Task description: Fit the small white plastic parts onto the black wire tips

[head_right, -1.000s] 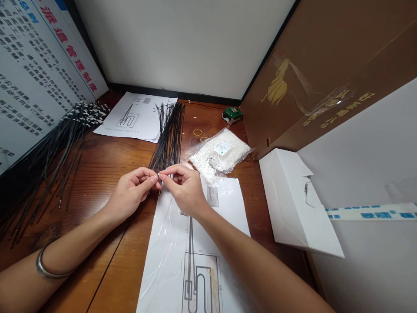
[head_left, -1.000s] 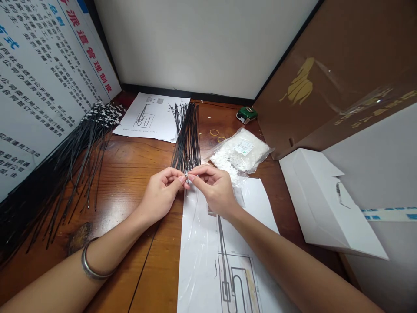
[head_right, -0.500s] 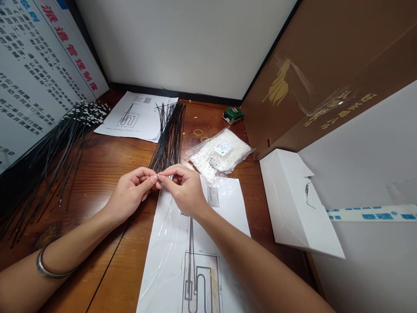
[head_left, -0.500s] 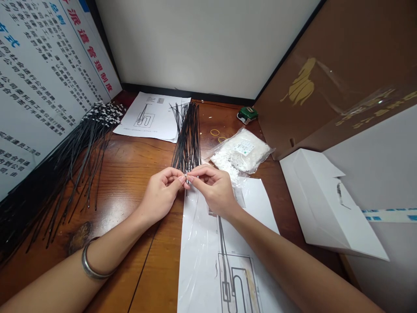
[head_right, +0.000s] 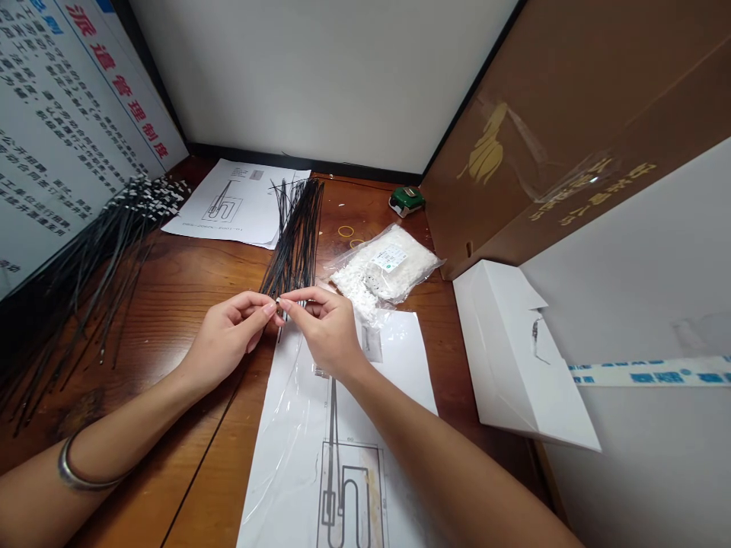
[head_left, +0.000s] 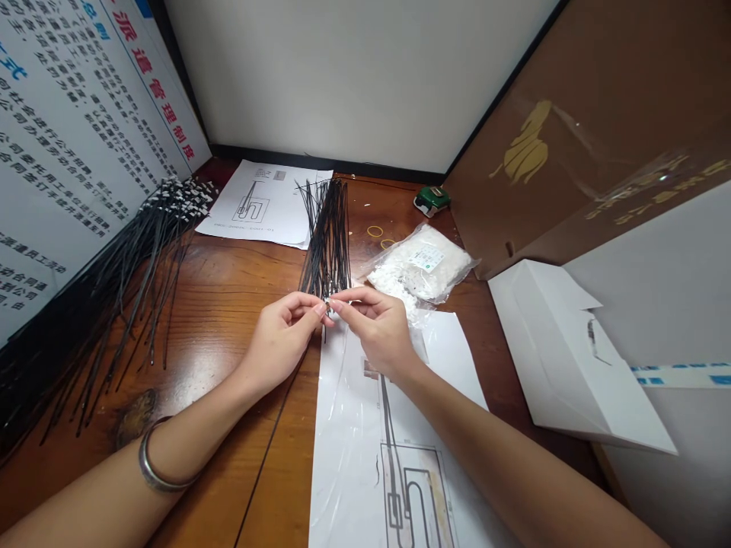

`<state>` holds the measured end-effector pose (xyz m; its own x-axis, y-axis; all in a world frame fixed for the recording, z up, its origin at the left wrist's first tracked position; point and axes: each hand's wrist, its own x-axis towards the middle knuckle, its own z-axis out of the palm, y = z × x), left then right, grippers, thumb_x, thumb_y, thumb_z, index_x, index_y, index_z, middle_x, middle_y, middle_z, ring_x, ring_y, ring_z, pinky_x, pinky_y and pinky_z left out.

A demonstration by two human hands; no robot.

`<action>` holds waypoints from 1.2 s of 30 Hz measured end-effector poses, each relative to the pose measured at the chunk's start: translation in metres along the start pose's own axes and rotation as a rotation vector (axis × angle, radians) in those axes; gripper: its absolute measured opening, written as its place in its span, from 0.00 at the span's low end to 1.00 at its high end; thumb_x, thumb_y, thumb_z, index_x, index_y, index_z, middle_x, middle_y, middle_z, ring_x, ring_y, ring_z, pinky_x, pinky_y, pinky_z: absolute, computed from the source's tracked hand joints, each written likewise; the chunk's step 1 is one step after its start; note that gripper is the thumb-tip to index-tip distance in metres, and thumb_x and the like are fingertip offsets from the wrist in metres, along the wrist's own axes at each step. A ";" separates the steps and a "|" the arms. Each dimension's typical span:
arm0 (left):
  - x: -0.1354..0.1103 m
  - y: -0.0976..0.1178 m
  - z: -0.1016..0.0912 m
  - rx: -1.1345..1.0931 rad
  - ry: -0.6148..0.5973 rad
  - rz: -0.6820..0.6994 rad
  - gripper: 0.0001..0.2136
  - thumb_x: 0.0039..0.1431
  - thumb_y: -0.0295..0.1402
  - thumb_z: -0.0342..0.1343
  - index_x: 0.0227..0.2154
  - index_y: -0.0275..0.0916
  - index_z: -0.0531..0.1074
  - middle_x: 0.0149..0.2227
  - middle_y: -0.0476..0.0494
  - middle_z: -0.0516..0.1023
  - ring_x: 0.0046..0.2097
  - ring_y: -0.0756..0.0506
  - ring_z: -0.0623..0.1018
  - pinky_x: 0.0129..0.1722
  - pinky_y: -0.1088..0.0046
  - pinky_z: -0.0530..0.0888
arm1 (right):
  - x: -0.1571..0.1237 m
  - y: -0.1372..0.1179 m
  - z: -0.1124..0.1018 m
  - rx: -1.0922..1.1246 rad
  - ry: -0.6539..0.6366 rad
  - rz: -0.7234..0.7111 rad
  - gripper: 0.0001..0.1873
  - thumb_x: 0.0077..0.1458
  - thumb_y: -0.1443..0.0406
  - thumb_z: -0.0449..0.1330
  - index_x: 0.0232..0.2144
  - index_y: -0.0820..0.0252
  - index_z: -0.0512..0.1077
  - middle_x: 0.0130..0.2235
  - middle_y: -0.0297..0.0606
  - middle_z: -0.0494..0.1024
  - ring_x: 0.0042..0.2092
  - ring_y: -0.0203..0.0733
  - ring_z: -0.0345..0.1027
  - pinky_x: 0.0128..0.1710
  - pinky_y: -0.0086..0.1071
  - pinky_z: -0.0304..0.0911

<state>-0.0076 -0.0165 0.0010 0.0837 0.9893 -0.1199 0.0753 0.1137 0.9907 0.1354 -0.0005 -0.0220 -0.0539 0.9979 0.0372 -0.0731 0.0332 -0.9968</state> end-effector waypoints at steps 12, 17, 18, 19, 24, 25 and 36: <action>0.000 -0.003 -0.001 0.019 -0.025 0.013 0.08 0.55 0.37 0.56 0.26 0.37 0.71 0.26 0.47 0.76 0.27 0.51 0.71 0.27 0.76 0.67 | -0.002 0.001 -0.001 0.031 -0.076 -0.037 0.07 0.44 0.63 0.67 0.25 0.60 0.75 0.28 0.34 0.75 0.26 0.34 0.68 0.28 0.34 0.66; -0.003 -0.001 0.000 0.057 -0.032 0.027 0.10 0.56 0.39 0.55 0.30 0.37 0.73 0.27 0.46 0.78 0.30 0.49 0.74 0.31 0.74 0.69 | 0.005 -0.005 -0.002 0.071 0.070 0.017 0.08 0.43 0.61 0.67 0.27 0.59 0.75 0.25 0.33 0.74 0.24 0.32 0.63 0.21 0.29 0.59; -0.004 0.000 0.001 0.079 -0.059 0.034 0.10 0.56 0.39 0.55 0.31 0.37 0.73 0.27 0.46 0.78 0.30 0.49 0.74 0.31 0.74 0.69 | 0.009 -0.008 -0.004 0.092 0.142 0.034 0.09 0.43 0.60 0.67 0.27 0.59 0.75 0.24 0.32 0.73 0.21 0.30 0.59 0.19 0.27 0.55; -0.005 0.001 0.001 0.103 -0.091 0.043 0.10 0.56 0.39 0.55 0.31 0.37 0.74 0.26 0.46 0.78 0.30 0.48 0.74 0.32 0.73 0.69 | 0.012 -0.011 -0.007 0.117 0.216 0.049 0.10 0.43 0.60 0.67 0.28 0.59 0.75 0.23 0.30 0.72 0.20 0.28 0.55 0.17 0.27 0.52; -0.008 0.005 -0.003 0.195 -0.121 0.050 0.13 0.58 0.42 0.53 0.32 0.38 0.76 0.19 0.50 0.73 0.23 0.50 0.69 0.26 0.74 0.66 | 0.029 -0.046 -0.037 -0.047 0.329 -0.005 0.12 0.50 0.57 0.61 0.34 0.58 0.75 0.33 0.34 0.76 0.19 0.27 0.52 0.19 0.28 0.52; -0.007 0.007 -0.007 0.217 -0.097 0.040 0.14 0.58 0.42 0.53 0.34 0.38 0.77 0.17 0.51 0.71 0.21 0.50 0.67 0.24 0.74 0.64 | 0.031 -0.055 -0.047 -0.197 0.348 -0.074 0.12 0.52 0.57 0.59 0.34 0.58 0.76 0.34 0.35 0.76 0.20 0.29 0.54 0.20 0.29 0.53; 0.055 0.046 -0.126 1.019 0.434 0.199 0.10 0.58 0.37 0.51 0.35 0.40 0.76 0.20 0.52 0.67 0.31 0.46 0.70 0.34 0.72 0.65 | 0.035 -0.065 -0.090 -1.396 0.025 0.217 0.15 0.46 0.73 0.58 0.34 0.52 0.80 0.34 0.39 0.80 0.39 0.48 0.72 0.31 0.34 0.58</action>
<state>-0.1246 0.0546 0.0479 -0.1531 0.9522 0.2642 0.8925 0.0185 0.4507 0.2281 0.0378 0.0378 0.0817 0.9905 -0.1105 0.9670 -0.1056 -0.2320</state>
